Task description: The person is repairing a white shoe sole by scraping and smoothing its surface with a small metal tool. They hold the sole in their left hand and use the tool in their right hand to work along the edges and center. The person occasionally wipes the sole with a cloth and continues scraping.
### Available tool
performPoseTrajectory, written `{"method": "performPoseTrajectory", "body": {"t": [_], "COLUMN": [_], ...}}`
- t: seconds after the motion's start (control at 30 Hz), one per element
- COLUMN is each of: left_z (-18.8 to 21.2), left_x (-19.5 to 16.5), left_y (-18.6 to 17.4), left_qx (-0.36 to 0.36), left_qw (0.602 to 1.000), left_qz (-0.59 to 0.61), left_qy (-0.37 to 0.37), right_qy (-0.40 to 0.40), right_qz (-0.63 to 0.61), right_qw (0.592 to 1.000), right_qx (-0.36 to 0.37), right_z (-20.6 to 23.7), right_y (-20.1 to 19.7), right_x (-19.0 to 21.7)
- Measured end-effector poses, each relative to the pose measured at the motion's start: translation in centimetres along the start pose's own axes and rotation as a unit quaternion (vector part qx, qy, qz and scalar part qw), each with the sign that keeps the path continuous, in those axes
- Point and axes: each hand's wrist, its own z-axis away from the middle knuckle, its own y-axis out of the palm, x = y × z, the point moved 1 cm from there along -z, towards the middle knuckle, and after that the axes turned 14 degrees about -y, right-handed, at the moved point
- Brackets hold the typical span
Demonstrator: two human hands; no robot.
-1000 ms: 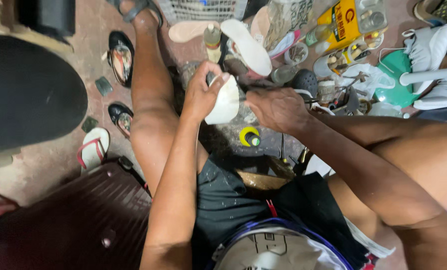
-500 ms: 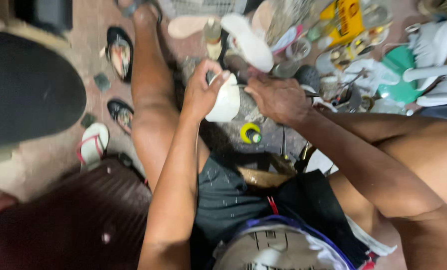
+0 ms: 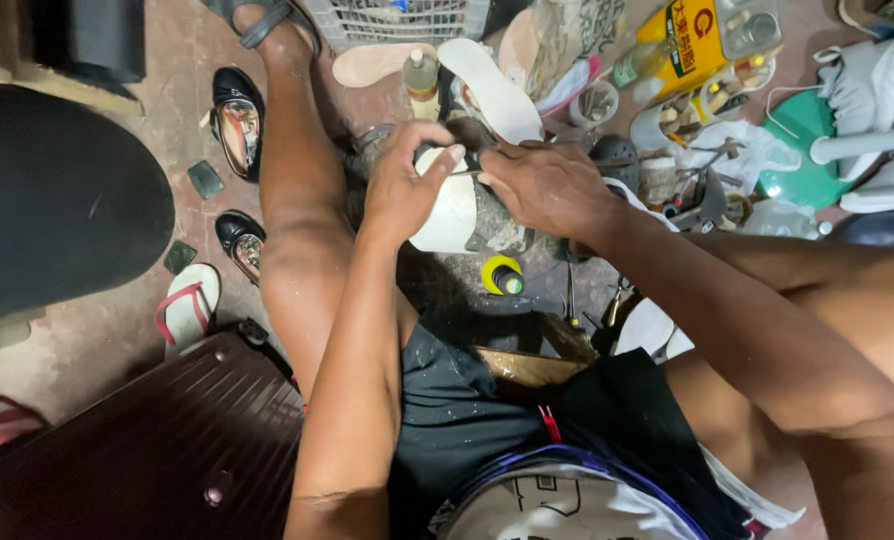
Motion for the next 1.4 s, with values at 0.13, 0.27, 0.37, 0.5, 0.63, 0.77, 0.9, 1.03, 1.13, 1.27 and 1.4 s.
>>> {"method": "performPoseTrajectory", "body": {"t": [0.13,0.27,0.37,0.5,0.63,0.77,0.9,1.03,1.13,1.27,1.4], "left_z": [-0.1,-0.1,-0.1,0.1,0.1,0.2,-0.1,0.1,0.2,0.3,0.3], "left_x": [0.5,0.7,0.5,0.3,0.2,0.2,0.1,0.4,0.6,1.0,1.0], "left_y": [0.1,0.3,0.3,0.0,-0.1,-0.1,-0.1,-0.1,-0.1,0.1,-0.1], "left_qx": [0.039,0.026,0.034,0.031,0.024,0.03,0.039,0.055,0.037,0.055,0.061], "left_qw": [0.993,0.992,0.99,0.99,0.996,0.991,0.992,0.987,0.991,0.985,0.985], "left_qz": [0.079,0.101,0.1,0.088,0.06,0.074,0.081,0.074,0.064,0.085,0.105], "left_qy": [-0.076,-0.078,-0.095,-0.104,-0.067,-0.107,-0.094,-0.132,-0.108,-0.14,-0.121], "right_qy": [0.024,-0.046,0.046,-0.028,-0.019,0.013,0.038,0.045,0.003,0.03,-0.046], "right_qz": [-0.036,0.005,-0.036,-0.011,0.001,-0.021,-0.036,-0.008,0.032,-0.014,-0.036], "right_qw": [0.998,0.997,0.997,0.999,0.999,0.998,0.999,0.998,0.999,0.986,0.992], "right_qx": [0.039,-0.068,0.057,0.018,-0.036,0.06,0.008,0.034,0.022,0.163,0.113], "right_z": [0.1,0.3,0.4,0.6,0.5,0.4,0.4,0.3,0.1,-0.2,-0.8], "right_y": [-0.1,-0.2,0.1,-0.4,-1.2,-1.0,-0.7,-0.5,-0.8,-0.8,-0.4], "right_x": [0.6,1.0,0.8,1.2,1.3,1.4,0.9,0.6,0.2,-1.1,-2.4]}}
